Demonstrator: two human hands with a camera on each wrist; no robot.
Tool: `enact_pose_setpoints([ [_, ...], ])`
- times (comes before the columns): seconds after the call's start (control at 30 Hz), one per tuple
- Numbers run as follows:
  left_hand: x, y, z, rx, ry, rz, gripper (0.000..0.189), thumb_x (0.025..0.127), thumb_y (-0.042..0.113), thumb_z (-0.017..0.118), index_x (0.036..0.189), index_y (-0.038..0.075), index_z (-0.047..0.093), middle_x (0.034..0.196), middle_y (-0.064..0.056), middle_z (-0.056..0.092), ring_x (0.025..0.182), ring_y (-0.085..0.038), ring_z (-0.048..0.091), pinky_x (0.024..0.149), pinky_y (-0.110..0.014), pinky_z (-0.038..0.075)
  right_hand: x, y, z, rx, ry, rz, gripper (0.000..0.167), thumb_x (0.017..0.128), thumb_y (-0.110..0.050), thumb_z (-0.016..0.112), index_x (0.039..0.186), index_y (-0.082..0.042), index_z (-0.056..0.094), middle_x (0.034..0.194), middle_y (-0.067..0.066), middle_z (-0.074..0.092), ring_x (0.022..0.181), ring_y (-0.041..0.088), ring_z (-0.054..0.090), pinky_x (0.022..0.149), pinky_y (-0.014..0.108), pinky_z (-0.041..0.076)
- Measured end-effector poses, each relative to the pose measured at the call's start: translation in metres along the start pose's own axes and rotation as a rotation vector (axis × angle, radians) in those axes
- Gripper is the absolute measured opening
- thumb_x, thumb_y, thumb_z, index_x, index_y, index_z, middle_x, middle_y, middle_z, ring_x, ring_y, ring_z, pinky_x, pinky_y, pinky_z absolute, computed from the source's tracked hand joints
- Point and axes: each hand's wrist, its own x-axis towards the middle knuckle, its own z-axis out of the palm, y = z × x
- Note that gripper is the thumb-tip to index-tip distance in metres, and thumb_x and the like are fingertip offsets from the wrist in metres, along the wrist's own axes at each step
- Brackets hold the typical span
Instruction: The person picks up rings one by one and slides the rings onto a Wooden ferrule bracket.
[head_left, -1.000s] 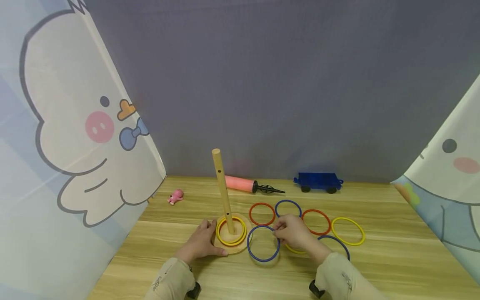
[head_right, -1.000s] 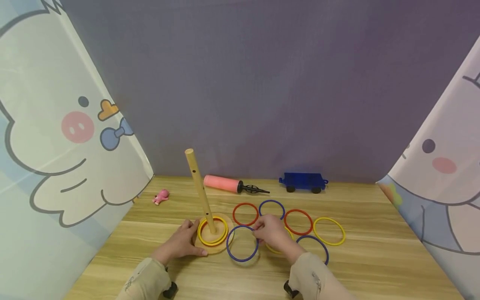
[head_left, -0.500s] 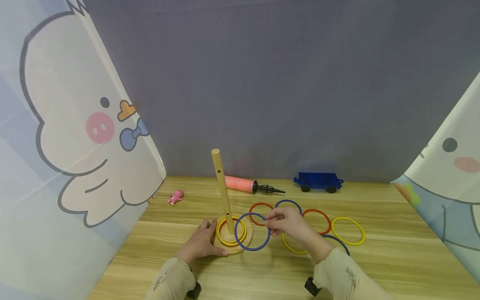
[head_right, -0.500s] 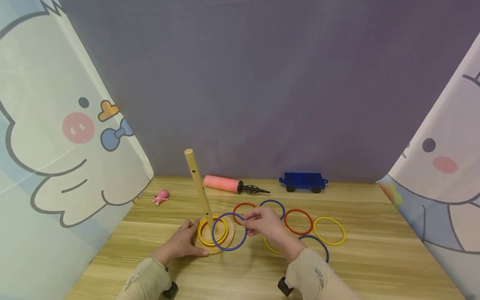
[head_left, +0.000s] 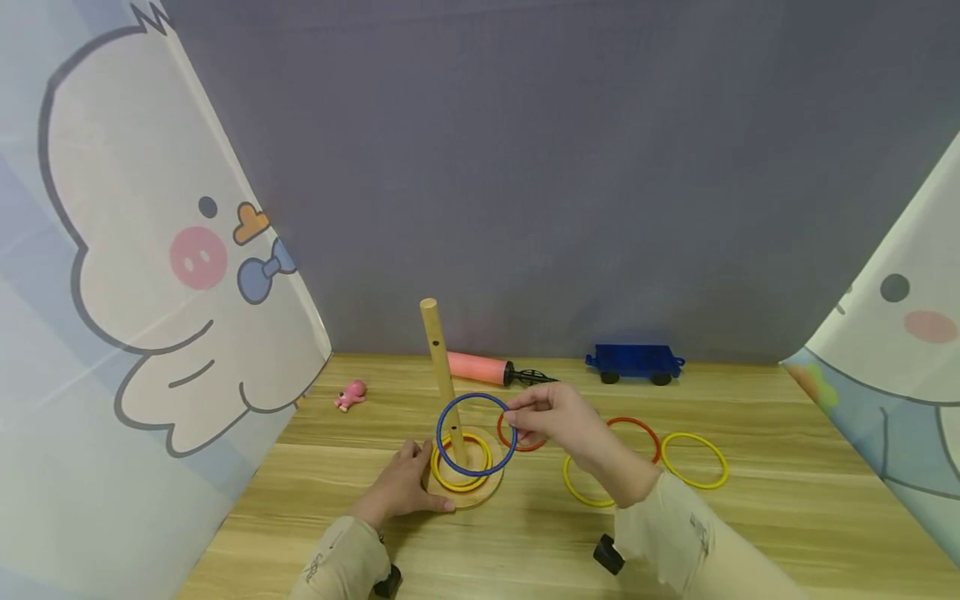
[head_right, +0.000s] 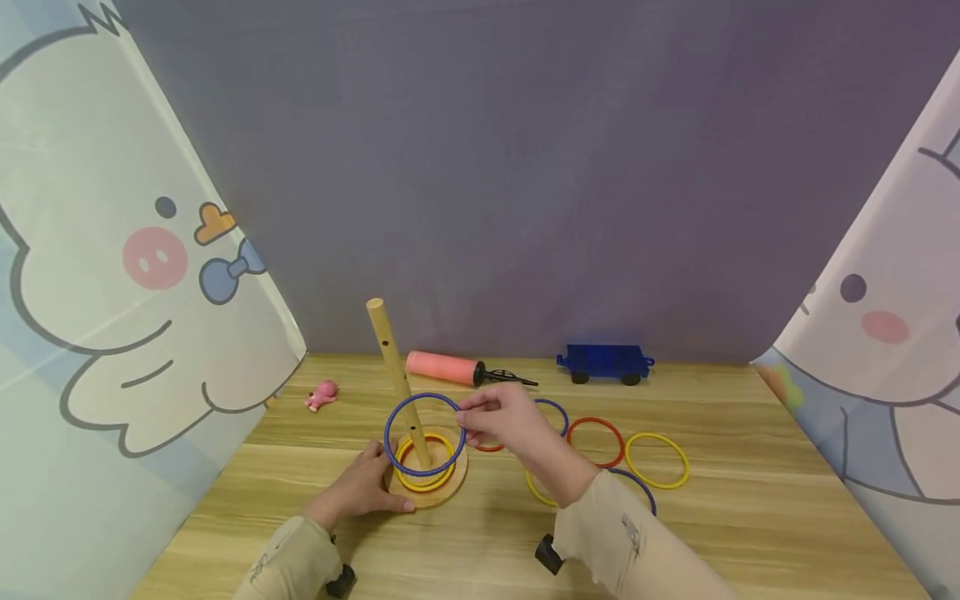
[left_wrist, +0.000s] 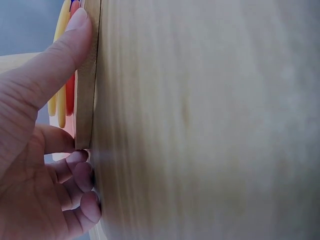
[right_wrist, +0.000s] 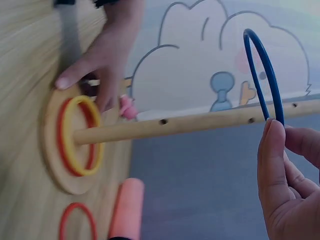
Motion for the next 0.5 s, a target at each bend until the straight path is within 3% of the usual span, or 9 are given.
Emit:
enact_pose_setpoints([
  [0.17, -0.001, 0.001, -0.001, 0.002, -0.006, -0.002, 0.119, 0.063, 0.055, 0.087, 0.148, -0.007, 0.032, 0.106, -0.012, 0.042, 0.095, -0.025, 0.043, 0.083, -0.044, 0.041, 0.003, -0.023, 0.002, 0.066, -0.005, -0.059, 0.025, 0.091, -0.004, 0.067, 0.110, 0.012, 0.065, 0.085, 0.006, 0.068, 0.068, 0.015, 0.065, 0.067, 0.030, 0.055],
  [0.5, -0.001, 0.001, -0.001, 0.000, -0.011, -0.005, 0.118, 0.063, 0.056, 0.086, 0.147, -0.008, 0.034, 0.113, -0.015, 0.044, 0.103, -0.030, 0.047, 0.089, -0.048, 0.042, 0.007, -0.078, 0.009, 0.117, 0.102, -0.143, 0.026, 0.090, -0.005, 0.069, 0.112, 0.009, 0.066, 0.087, 0.009, 0.069, 0.067, 0.017, 0.067, 0.067, 0.033, 0.056],
])
